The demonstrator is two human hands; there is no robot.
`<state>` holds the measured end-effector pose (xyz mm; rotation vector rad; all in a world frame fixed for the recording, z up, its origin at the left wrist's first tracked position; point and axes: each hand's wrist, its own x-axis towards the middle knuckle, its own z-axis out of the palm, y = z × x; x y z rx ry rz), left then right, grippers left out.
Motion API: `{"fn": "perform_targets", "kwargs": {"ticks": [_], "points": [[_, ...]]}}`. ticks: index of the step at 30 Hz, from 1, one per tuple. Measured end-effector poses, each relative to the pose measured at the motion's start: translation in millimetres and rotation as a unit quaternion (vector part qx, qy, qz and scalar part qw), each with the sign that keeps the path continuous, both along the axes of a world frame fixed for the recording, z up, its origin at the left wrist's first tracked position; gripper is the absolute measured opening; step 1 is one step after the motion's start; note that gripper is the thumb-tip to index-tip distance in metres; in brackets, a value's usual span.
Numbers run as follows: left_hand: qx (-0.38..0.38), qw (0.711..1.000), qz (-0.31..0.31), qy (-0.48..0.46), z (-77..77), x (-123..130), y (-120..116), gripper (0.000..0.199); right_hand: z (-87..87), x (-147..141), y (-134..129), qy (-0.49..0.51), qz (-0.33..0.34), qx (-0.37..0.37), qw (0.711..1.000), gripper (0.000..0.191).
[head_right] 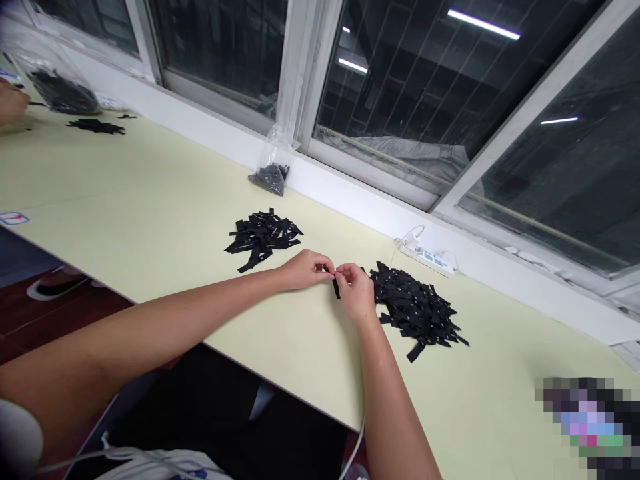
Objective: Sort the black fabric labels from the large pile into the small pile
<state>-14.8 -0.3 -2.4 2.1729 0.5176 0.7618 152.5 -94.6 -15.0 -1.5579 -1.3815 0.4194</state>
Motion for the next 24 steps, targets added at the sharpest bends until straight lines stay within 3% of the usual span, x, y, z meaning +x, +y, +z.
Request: {"fn": "perform_targets", "kwargs": {"ticks": [13,24], "points": [[0.014,1.000,-0.018,-0.016,-2.2,0.4,5.9,0.016,2.8,-7.5,-1.3,0.101,0.017,-0.003,0.995,0.039],[0.009,1.000,0.019,-0.015,-0.8,-0.4,2.9,0.013,-0.4,-2.8,1.8,0.134,0.041,0.008,0.990,0.036]]}}
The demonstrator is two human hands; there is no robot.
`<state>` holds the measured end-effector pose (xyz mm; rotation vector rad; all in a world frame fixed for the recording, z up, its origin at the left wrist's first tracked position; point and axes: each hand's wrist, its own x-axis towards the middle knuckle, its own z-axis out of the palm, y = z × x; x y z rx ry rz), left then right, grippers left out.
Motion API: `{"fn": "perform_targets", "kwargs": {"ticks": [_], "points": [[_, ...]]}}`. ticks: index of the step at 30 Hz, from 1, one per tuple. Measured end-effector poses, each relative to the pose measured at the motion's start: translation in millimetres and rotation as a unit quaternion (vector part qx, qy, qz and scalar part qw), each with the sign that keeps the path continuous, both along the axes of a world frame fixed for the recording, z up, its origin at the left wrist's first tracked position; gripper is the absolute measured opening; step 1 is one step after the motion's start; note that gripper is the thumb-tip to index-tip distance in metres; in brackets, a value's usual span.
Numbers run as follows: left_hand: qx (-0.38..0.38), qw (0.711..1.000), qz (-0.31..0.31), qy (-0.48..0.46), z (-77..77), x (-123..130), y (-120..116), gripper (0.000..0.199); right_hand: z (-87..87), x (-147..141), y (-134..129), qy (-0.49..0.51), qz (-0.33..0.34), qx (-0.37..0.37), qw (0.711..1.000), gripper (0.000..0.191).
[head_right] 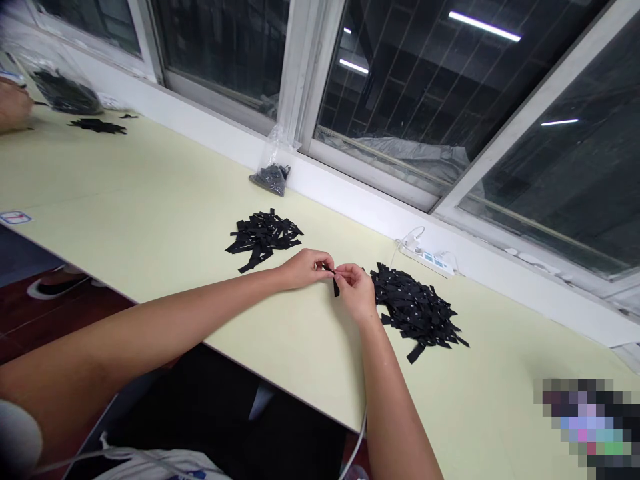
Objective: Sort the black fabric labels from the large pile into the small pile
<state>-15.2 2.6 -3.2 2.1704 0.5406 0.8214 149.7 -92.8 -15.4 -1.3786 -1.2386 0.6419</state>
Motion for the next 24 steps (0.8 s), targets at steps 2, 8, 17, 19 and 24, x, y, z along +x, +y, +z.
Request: {"fn": "perform_targets", "kwargs": {"ticks": [2,8,17,19,24], "points": [[0.006,1.000,-0.007,0.001,0.1,0,0,0.013,0.1,0,0,0.002,-0.005,-0.002,1.000,0.035],[0.080,0.996,-0.025,0.020,1.4,-2,1,0.011,1.8,-3,0,0.032,-0.020,-0.027,0.999,0.036],[0.137,0.988,-0.036,0.053,-1.2,-3,2,0.013,6.7,-8,-1,0.068,-0.029,-0.041,0.996,0.043],[0.134,0.988,-0.039,0.060,-1.9,-3,1,0.014,8.1,-10,-3,0.075,-0.033,-0.043,0.996,0.042],[0.128,0.988,-0.039,0.071,-3.3,-2,-1,0.014,10.1,-12,-4,0.084,-0.046,-0.062,0.994,0.040]]}}
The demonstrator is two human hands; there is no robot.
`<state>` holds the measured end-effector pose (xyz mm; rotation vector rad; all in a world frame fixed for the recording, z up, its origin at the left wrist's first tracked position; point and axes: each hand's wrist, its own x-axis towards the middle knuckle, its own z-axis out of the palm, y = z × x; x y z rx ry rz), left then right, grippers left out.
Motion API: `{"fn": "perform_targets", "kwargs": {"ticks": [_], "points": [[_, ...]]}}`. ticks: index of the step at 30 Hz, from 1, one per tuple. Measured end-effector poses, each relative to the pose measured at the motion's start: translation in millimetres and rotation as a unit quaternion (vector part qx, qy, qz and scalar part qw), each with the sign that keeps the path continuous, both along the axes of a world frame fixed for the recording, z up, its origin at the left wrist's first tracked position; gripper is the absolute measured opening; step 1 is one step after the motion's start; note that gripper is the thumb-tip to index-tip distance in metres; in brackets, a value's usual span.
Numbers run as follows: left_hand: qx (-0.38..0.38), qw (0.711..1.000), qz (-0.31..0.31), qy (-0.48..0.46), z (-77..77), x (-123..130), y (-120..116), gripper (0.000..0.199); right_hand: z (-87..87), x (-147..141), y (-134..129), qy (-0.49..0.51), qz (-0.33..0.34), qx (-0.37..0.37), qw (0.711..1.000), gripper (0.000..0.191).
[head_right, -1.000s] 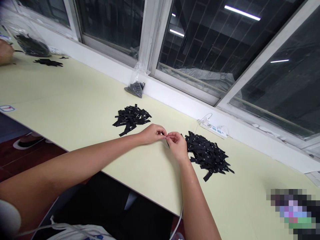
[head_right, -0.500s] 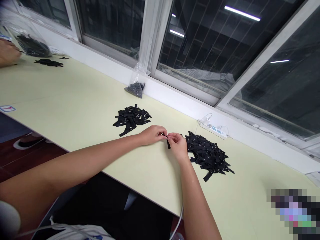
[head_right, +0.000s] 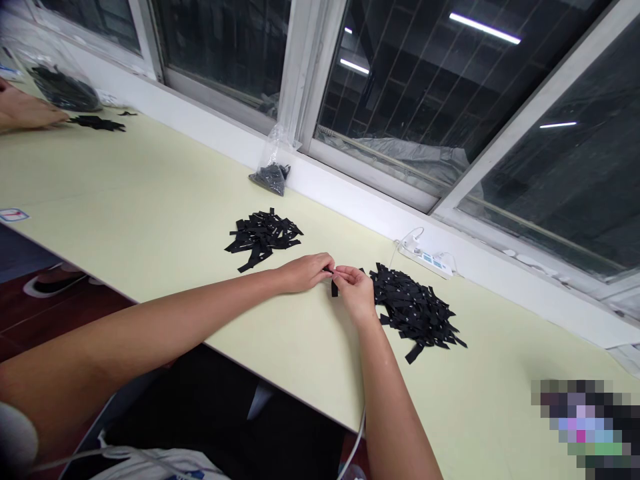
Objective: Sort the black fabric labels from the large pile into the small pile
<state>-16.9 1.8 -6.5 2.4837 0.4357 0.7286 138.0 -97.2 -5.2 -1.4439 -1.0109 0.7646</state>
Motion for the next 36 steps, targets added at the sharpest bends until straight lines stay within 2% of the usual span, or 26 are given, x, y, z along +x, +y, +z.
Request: {"fn": "perform_targets", "kwargs": {"ticks": [12,16,22,27,32,36], "points": [[-0.010,1.000,0.006,-0.029,1.2,1,-1,0.012,0.4,0,1,0.008,0.006,0.007,1.000,0.042],[-0.079,0.994,0.014,-0.071,4.1,4,-3,0.011,-0.8,3,3,-0.029,0.020,0.037,0.999,0.044],[-0.186,0.975,0.014,-0.119,0.0,9,-1,0.015,-3.4,10,3,-0.094,0.012,0.044,0.995,0.041],[-0.267,0.950,-0.026,-0.161,3.9,10,-4,0.014,-2.8,7,2,-0.086,0.004,0.039,0.996,0.038],[-0.325,0.932,-0.041,-0.154,6.3,11,-8,0.017,0.9,14,3,-0.119,-0.042,0.058,0.990,0.029],[-0.291,0.946,0.002,-0.140,0.7,12,-3,0.021,13.5,43,-6,-0.221,-0.167,0.044,0.960,0.023]]}}
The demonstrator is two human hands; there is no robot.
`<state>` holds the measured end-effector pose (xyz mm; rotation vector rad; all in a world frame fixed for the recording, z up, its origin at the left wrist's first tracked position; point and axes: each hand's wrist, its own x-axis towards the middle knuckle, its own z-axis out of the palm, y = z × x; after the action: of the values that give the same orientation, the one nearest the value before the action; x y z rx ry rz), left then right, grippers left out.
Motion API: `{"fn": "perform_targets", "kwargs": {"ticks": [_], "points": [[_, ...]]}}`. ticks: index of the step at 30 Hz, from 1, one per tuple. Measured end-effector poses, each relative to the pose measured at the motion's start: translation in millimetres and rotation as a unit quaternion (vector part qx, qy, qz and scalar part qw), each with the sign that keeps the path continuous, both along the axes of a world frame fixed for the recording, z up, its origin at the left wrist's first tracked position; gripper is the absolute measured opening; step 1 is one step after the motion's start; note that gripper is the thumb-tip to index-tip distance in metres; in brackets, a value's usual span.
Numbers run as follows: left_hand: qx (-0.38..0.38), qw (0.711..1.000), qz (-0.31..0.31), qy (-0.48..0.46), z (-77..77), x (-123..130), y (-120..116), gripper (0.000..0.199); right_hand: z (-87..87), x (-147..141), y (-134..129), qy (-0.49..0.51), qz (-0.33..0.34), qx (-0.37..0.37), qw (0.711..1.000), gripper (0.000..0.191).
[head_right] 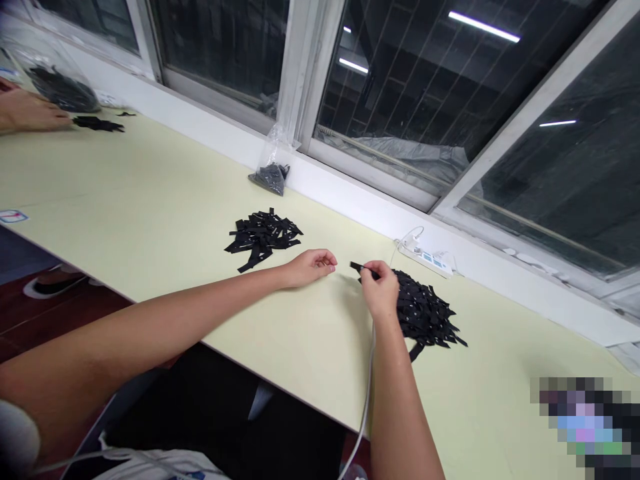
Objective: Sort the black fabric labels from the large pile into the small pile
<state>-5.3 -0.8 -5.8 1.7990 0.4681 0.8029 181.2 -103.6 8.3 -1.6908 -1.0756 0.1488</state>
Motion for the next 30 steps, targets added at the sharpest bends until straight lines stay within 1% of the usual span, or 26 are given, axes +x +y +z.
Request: {"fn": "perform_targets", "kwargs": {"ticks": [2,4,6,8,10,13,15,17,22,24,26,27,28,29,30], "points": [[0.008,1.000,0.011,0.012,-1.8,-1,3,0.022,7.7,19,-9,-0.050,-0.090,-0.011,0.995,0.020],[0.011,1.000,0.008,0.024,-2.1,-2,4,0.021,13.0,38,-19,-0.084,-0.167,-0.047,0.981,0.020],[0.015,0.999,0.001,0.034,-1.8,-3,4,0.021,13.9,56,-28,-0.105,-0.219,-0.100,0.965,0.020],[0.018,0.999,-0.005,0.038,-1.6,-3,3,0.020,10.8,70,-33,-0.118,-0.257,-0.147,0.948,0.021],[0.019,0.999,-0.008,0.041,-1.8,-3,4,0.019,5.6,79,-35,-0.116,-0.287,-0.190,0.932,0.021],[0.019,0.999,-0.010,0.049,-2.0,-3,5,0.020,-2.1,87,-36,-0.108,-0.314,-0.250,0.910,0.021],[0.019,0.998,-0.010,0.057,-1.9,-4,6,0.021,-5.4,89,-35,-0.107,-0.323,-0.271,0.901,0.021],[0.021,0.997,-0.011,0.067,-1.9,-4,6,0.021,-7.4,91,-35,-0.107,-0.329,-0.272,0.898,0.023],[0.043,0.996,-0.001,0.073,-3.4,-4,5,0.022,-10.8,91,-36,-0.136,-0.361,-0.246,0.889,0.033],[0.086,0.992,0.010,0.087,-2.1,-6,6,0.021,-12.0,89,-37,-0.153,-0.366,-0.239,0.886,0.035],[0.170,0.977,0.034,0.121,2.1,-11,10,0.020,-12.2,85,-37,-0.177,-0.363,-0.221,0.888,0.035],[0.222,0.963,0.054,0.143,5.2,-14,14,0.019,-11.8,82,-36,-0.190,-0.362,-0.201,0.890,0.034],[0.277,0.943,0.088,0.160,8.6,-18,18,0.019,-11.0,78,-35,-0.204,-0.361,-0.176,0.893,0.034],[0.324,0.920,0.133,0.178,12.0,-23,24,0.021,-10.0,74,-33,-0.216,-0.358,-0.146,0.897,0.034],[0.353,0.896,0.179,0.201,15.0,-28,30,0.023,-9.0,69,-31,-0.227,-0.351,-0.119,0.901,0.033]]}}
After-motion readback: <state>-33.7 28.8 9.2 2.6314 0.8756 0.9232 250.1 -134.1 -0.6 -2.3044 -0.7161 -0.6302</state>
